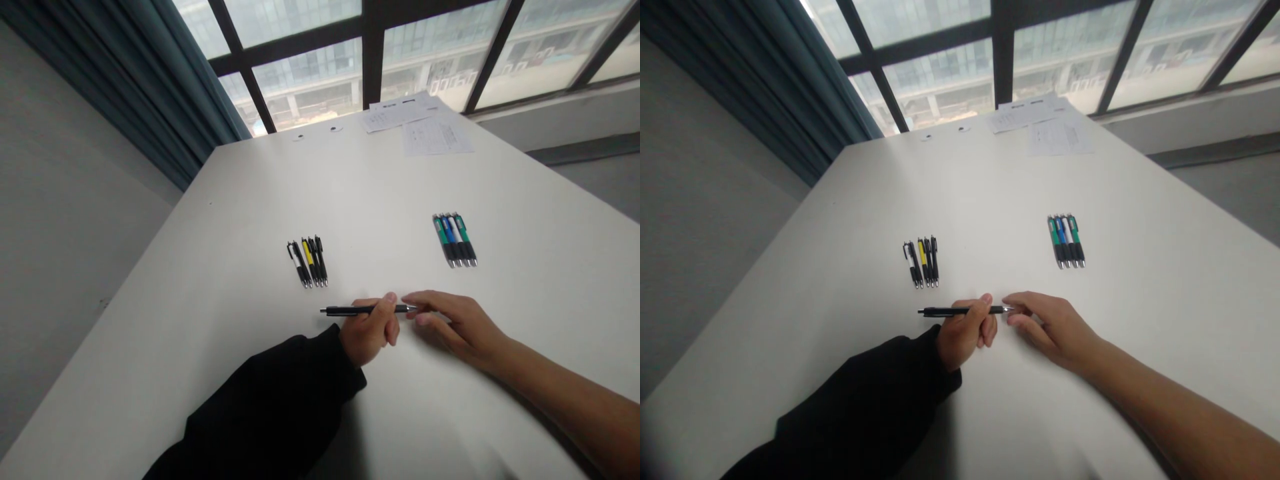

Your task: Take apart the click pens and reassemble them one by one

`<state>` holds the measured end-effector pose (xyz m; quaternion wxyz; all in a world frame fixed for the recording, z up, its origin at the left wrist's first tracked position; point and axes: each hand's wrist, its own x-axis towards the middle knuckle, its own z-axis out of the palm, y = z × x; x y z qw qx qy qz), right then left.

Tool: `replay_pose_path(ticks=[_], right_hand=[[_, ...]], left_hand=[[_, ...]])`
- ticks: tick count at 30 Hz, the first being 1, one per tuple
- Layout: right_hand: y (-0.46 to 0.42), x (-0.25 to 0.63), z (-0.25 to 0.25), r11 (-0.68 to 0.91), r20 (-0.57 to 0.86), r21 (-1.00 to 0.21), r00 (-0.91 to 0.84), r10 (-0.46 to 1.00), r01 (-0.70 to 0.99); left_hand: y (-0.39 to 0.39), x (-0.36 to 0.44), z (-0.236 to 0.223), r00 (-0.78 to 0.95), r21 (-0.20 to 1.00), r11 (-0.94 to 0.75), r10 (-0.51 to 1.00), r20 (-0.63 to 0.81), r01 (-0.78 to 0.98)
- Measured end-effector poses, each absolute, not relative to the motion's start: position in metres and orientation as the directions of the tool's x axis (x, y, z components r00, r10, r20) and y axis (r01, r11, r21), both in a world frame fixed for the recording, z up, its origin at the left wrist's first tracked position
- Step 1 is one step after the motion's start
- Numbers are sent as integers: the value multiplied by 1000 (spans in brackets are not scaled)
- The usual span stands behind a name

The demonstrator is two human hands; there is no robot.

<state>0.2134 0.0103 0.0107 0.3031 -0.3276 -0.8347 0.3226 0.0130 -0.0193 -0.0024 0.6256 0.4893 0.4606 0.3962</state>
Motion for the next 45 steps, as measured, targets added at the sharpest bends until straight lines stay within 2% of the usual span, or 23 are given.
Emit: replay_pose_path(ticks=[9,14,20,26,34,40,45], right_hand=[[8,215,17,411,178,-851,-556,812,328],[11,213,20,475,187,-828,-651,736,299],[9,216,15,456,209,-833,-585,784,313],[12,214,17,495,215,-818,-641,737,295],[9,217,14,488,238,-810,-579,780,326],[12,215,17,517,240,-803,-634,735,295],[10,215,17,538,285,-776,-580,763,328]], left_hand=[[-18,9,-3,293,971,241,928,-229,-4],[-17,9,-4,318,970,243,921,-225,-17],[-17,10,-4,334,966,256,914,-230,-37],[-18,10,-4,321,969,246,921,-222,-37],[-17,12,-2,317,964,260,920,-229,-58],[-16,13,3,303,963,260,926,-227,-75],[-16,13,-2,285,963,254,933,-218,-93]])
